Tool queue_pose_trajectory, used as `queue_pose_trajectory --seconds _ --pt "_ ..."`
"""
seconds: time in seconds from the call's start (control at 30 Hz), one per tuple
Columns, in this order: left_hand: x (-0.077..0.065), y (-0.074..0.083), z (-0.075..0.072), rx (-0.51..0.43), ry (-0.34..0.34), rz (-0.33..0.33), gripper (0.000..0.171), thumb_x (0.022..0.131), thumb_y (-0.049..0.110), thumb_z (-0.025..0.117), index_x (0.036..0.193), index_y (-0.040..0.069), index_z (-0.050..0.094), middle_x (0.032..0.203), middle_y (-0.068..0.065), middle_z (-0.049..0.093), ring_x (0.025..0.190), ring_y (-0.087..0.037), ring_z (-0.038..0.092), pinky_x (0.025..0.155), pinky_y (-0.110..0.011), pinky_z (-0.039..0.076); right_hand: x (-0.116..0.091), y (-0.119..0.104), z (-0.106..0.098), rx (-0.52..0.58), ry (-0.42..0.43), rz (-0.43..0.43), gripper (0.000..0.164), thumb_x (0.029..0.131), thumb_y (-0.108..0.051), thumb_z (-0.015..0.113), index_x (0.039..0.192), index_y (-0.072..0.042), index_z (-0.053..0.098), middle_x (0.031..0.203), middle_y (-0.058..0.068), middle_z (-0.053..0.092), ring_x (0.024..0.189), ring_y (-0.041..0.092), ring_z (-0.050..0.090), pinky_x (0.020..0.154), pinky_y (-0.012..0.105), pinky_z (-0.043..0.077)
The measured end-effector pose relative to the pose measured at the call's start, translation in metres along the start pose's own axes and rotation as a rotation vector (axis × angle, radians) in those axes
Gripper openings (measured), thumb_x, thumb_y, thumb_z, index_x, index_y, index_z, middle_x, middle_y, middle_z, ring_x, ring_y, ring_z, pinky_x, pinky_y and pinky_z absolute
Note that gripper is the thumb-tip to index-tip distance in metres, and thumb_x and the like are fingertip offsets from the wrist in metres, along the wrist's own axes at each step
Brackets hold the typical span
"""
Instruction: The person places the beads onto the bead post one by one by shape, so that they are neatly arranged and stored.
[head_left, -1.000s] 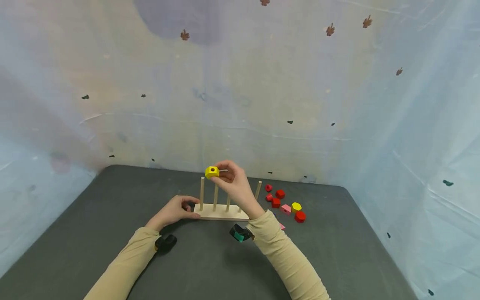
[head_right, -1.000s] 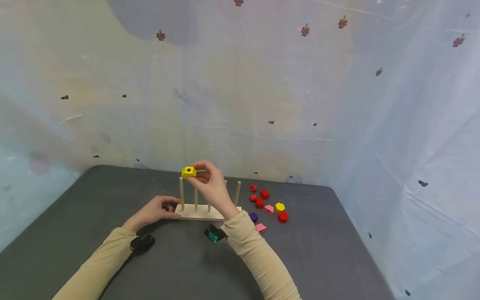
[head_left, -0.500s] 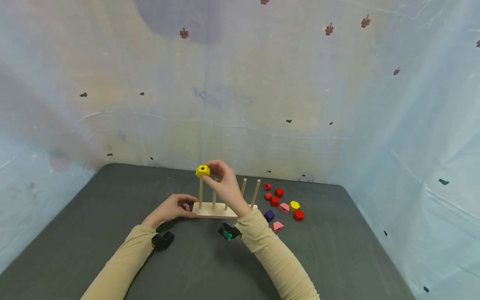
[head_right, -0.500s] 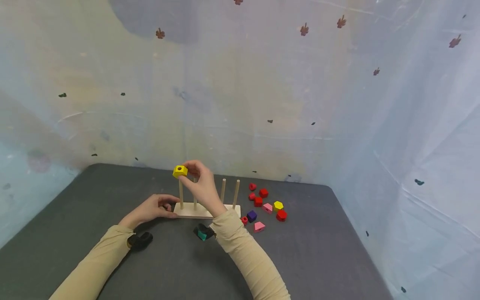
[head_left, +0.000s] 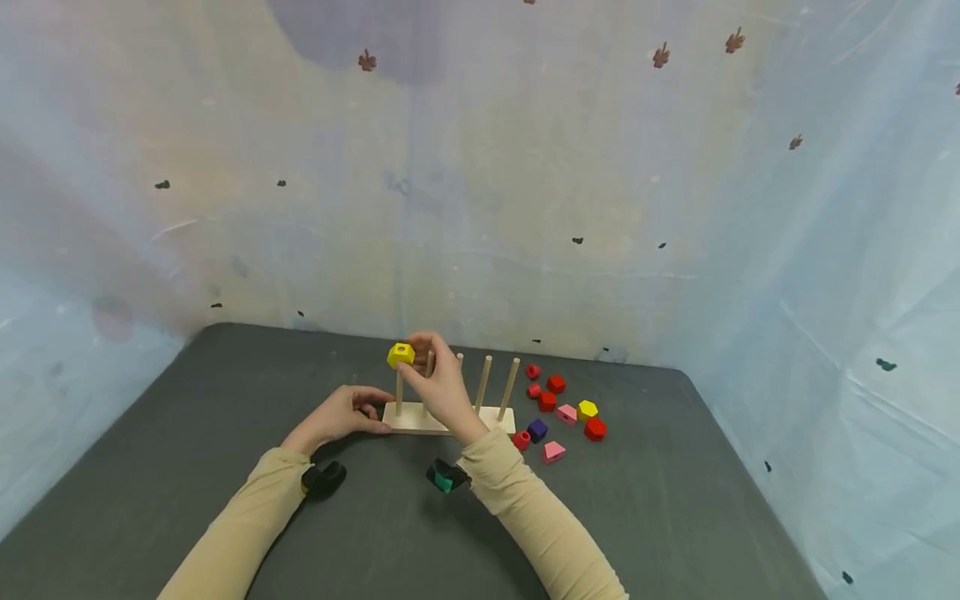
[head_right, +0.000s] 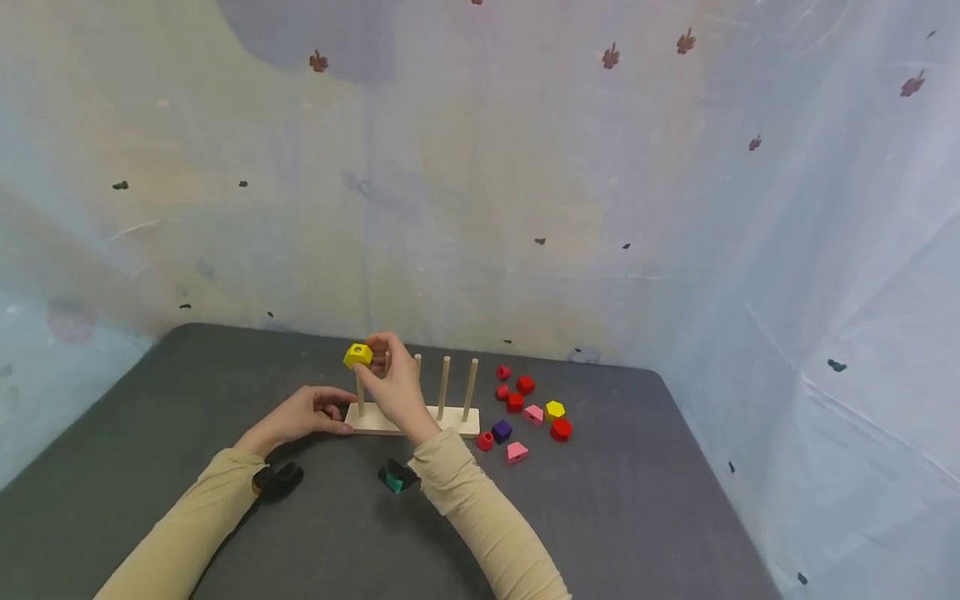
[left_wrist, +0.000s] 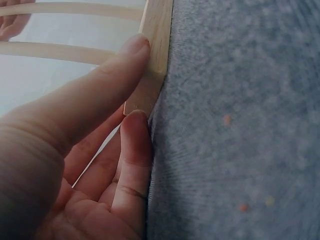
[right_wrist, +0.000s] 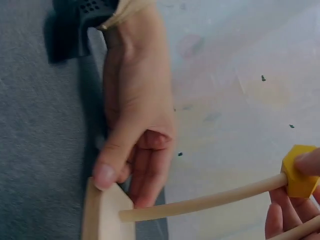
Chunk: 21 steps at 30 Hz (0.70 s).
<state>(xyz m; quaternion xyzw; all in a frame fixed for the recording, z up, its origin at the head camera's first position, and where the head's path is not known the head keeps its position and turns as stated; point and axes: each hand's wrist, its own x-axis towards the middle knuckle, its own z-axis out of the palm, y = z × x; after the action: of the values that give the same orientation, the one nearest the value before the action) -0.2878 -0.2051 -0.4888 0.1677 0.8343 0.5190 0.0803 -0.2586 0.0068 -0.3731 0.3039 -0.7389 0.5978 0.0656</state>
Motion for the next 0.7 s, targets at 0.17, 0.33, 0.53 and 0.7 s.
queue_pose_trajectory --seconds 0.17,0.33,0.53,0.7 --pt "0.002 0.002 -0.001 -0.003 -0.004 0.0 0.061 0.074 0.02 0.083 0.127 0.001 0.06 0.081 -0.007 0.066 0.071 -0.024 0.061 0.064 -0.034 0.05 -0.002 0.022 0.005 0.054 0.029 0.066 0.035 0.09 0.002 0.065 0.12 0.002 0.047 0.114 0.017 0.054 0.101 0.027 0.06 0.086 0.03 0.052" --pt "0.002 0.001 -0.001 -0.011 -0.002 0.006 0.06 0.075 0.021 0.083 0.127 0.001 0.059 0.082 -0.008 0.066 0.073 -0.024 0.061 0.068 -0.034 0.05 -0.005 0.053 0.013 0.039 0.053 0.134 0.03 0.089 -0.002 0.068 0.114 0.0 0.052 0.107 0.011 0.059 0.097 0.02 0.061 0.083 0.027 0.052" --pt "0.0 0.002 0.0 -0.021 0.005 -0.01 0.061 0.075 0.021 0.083 0.127 0.0 0.058 0.084 -0.007 0.067 0.075 -0.024 0.062 0.073 -0.034 0.05 -0.016 0.073 0.02 0.018 0.019 0.217 0.026 0.088 -0.001 0.069 0.11 -0.001 0.056 0.102 0.009 0.06 0.093 0.018 0.06 0.081 0.026 0.052" --pt "-0.001 0.001 -0.001 -0.022 0.0 -0.008 0.063 0.075 0.022 0.083 0.128 -0.001 0.057 0.084 -0.007 0.067 0.076 -0.024 0.063 0.074 -0.035 0.051 -0.022 0.083 0.024 -0.056 0.016 0.236 0.024 0.086 0.0 0.069 0.107 0.0 0.059 0.099 0.007 0.06 0.09 0.016 0.059 0.077 0.023 0.051"
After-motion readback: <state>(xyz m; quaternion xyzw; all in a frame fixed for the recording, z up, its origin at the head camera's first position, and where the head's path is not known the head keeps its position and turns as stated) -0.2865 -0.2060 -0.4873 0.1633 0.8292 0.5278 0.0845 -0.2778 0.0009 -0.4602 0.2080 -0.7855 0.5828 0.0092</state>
